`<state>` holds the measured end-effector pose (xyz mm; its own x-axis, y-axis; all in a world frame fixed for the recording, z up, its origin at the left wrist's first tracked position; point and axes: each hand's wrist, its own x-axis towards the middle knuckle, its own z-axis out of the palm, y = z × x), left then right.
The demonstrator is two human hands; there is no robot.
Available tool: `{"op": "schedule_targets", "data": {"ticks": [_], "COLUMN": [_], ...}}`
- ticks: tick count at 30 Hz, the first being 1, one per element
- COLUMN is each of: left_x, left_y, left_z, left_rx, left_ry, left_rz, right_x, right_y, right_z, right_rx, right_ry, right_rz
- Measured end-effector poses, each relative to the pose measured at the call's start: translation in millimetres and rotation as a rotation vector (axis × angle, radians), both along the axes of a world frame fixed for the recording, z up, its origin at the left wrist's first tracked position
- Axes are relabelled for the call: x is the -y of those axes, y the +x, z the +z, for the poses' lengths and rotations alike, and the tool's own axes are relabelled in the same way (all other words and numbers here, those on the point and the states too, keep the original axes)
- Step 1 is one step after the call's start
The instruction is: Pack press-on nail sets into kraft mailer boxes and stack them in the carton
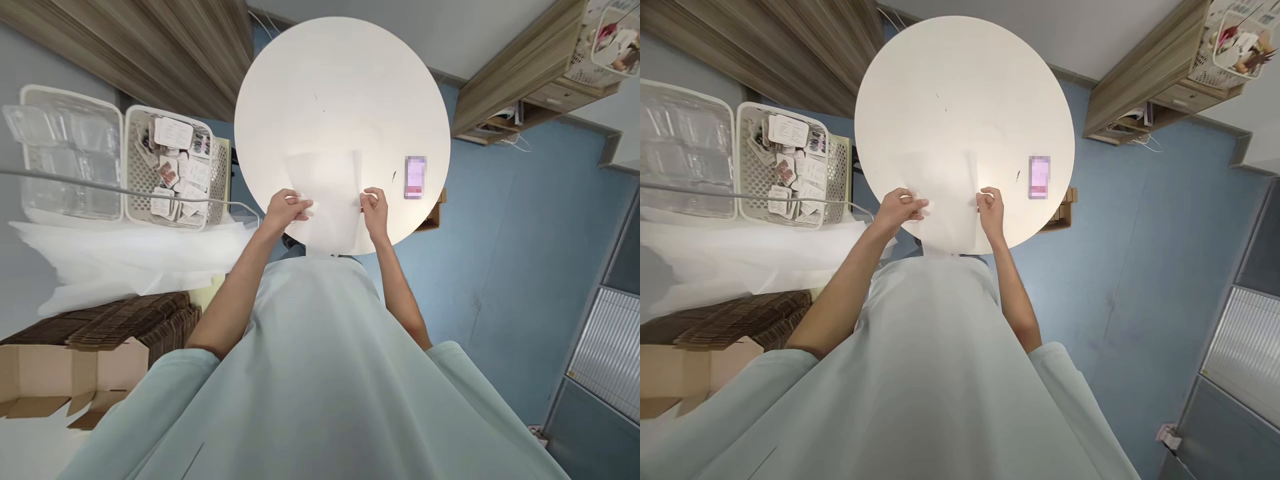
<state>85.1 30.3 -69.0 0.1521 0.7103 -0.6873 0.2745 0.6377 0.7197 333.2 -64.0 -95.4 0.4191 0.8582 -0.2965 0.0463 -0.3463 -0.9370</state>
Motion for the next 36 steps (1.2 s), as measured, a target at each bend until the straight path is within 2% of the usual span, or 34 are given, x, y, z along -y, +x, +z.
{"op": "schedule_targets", "data": {"ticks": [2, 5, 11, 15, 20, 23, 25, 27, 33, 36], "left_x": [-6, -16, -30, -33, -30, -23, -16, -8, 10, 13], "left_y": [-4, -7, -2, -3, -27, -48, -61, -70, -78, -76], "left_z": [-10.5, -26.5, -63.2, -81.8, -93.1, -99.7, -104.0, -107.4, -111.3, -110.2], "left_rx": [-0.095, -0.185, -0.254, -0.339, -0.509, -0.616, -0.656, -0.664, -0.728, -0.724], "left_ry": [0.023, 0.075, 0.120, 0.156, 0.287, 0.378, 0.394, 0.398, 0.473, 0.481], "left_rz": [0.032, -0.002, -0.121, -0.197, -0.373, -0.613, -0.798, -0.926, -1.024, -0.994], "right_x": [0, -2, -15, -25, -35, -39, -40, -41, -29, -13], "right_y": [12, 25, 31, 33, 39, 44, 48, 51, 47, 36], "right_z": [-9, -22, -53, -73, -94, -105, -110, -115, -124, -122], "right_rx": [0.003, 0.011, 0.113, 0.217, 0.301, 0.333, 0.343, 0.355, 0.393, 0.398], "right_ry": [0.015, -0.015, -0.220, -0.287, -0.377, -0.414, -0.430, -0.447, -0.459, -0.471], "right_rz": [-0.002, 0.038, 0.084, 0.117, 0.126, 0.136, 0.137, 0.123, 0.077, 0.053]}}
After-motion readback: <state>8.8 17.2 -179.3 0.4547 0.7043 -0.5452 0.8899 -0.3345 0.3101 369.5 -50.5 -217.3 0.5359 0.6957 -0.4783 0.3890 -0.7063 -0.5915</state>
